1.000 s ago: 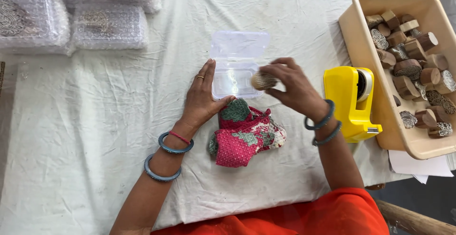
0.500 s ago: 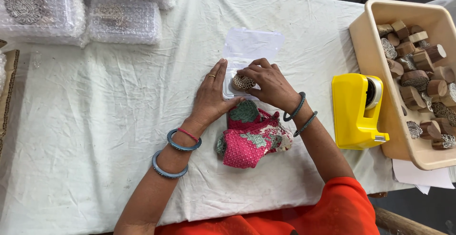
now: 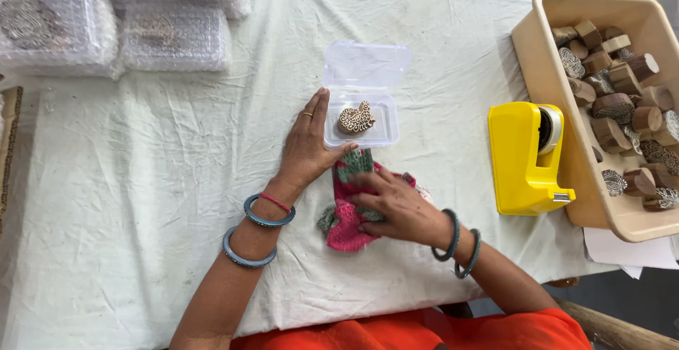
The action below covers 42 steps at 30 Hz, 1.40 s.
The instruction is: The person wipes a decorative wooden item with a cloth, places it into a small plastic container, and wraps the container in bubble wrap. They then secure the bubble wrap with tape from a yellow dispenser. The process is repeated for multiple items.
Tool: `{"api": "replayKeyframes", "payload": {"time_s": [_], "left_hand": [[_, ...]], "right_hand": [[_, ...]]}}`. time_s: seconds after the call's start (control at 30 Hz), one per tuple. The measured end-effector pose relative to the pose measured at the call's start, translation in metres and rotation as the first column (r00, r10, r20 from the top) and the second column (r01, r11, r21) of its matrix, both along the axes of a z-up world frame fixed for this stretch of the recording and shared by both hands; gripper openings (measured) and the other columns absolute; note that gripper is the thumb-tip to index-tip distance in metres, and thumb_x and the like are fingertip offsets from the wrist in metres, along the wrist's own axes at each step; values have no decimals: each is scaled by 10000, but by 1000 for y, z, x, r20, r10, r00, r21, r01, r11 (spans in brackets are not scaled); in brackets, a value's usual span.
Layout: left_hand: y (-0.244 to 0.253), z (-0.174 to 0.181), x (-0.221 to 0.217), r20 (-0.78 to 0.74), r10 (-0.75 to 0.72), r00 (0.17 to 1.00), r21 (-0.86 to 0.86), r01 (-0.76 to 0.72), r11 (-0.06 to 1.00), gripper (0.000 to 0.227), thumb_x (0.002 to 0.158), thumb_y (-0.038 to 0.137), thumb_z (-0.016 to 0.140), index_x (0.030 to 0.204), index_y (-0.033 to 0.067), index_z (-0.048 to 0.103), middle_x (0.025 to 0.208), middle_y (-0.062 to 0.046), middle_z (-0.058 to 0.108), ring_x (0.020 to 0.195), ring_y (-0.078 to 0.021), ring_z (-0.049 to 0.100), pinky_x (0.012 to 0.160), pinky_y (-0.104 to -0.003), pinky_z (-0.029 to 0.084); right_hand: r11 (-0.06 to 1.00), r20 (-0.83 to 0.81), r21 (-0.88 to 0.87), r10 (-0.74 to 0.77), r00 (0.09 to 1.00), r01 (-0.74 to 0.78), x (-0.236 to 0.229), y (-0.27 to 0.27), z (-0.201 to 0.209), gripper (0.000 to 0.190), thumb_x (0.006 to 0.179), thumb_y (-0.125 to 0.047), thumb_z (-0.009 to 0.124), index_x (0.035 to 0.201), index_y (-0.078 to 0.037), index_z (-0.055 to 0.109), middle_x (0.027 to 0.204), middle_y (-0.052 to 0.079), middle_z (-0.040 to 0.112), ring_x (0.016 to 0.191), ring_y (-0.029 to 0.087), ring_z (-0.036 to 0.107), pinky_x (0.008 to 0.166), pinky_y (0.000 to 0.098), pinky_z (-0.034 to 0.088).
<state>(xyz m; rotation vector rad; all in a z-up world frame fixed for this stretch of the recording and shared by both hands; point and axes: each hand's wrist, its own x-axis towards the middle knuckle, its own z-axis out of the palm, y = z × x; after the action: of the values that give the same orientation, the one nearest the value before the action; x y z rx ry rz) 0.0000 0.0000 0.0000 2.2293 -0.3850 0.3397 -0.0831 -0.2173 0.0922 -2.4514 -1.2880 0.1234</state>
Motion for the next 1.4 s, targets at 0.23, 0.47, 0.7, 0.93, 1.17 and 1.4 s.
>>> {"api": "replayKeyframes", "payload": {"time_s": [0.23,0.47,0.7,0.93,1.17,1.4], "left_hand": [[1,1,-1,-1,0,1000,5,0,1000,1178,777,566,857,1609,43,207,1627,-193,333,1451,-358,413,1192,-451,373],[-2,-3,1,26,6,1000,26,-6,1000,1179,785,571,844,1618,56,187,1629,-192,336,1465,-351,413,1204,-450,371],[1,2,-2,27,-27,999,-23,28,999,1268,746,521,897,1632,57,116,1621,-230,349,1444,-374,432,1191,-451,397],[4,4,-2,-26,-19,999,-53,18,998,1385,710,480,934,1641,91,-14,1574,-223,408,1389,-392,498,1153,-448,446],[8,14,1,-28,-32,999,-113,29,993,1489,583,610,895,1613,144,-74,1614,-242,302,1405,-411,446,1122,-462,458],[19,6,5,-101,-138,985,-216,114,970,753,1061,663,219,1644,208,362,1750,-49,273,1615,-302,328,1239,-401,437]], "right_hand": [[978,-253,104,-152,956,183,-10,-58,41,299,707,-65,773,989,-36,679,1015,111,680,882,272,698,747,374,589],[742,76,-400,-559,826,538,-1,-139,44,315,821,-249,736,1069,-63,679,1023,128,694,985,316,668,827,445,553],[871,148,35,-490,859,491,61,-83,81,537,976,-369,685,1368,-13,595,1314,188,629,1185,331,638,964,445,538],[720,-264,450,-458,849,528,153,-47,14,508,1107,-403,555,1483,-61,553,1338,141,593,1199,253,594,911,345,586],[720,-413,510,-275,868,470,133,-60,-26,257,1053,-297,653,1223,-117,720,1385,95,669,1251,219,659,986,362,608],[860,-221,291,-366,904,419,105,-40,-27,469,854,-312,831,1273,-142,705,1545,117,485,1414,308,456,1033,458,547]]}}
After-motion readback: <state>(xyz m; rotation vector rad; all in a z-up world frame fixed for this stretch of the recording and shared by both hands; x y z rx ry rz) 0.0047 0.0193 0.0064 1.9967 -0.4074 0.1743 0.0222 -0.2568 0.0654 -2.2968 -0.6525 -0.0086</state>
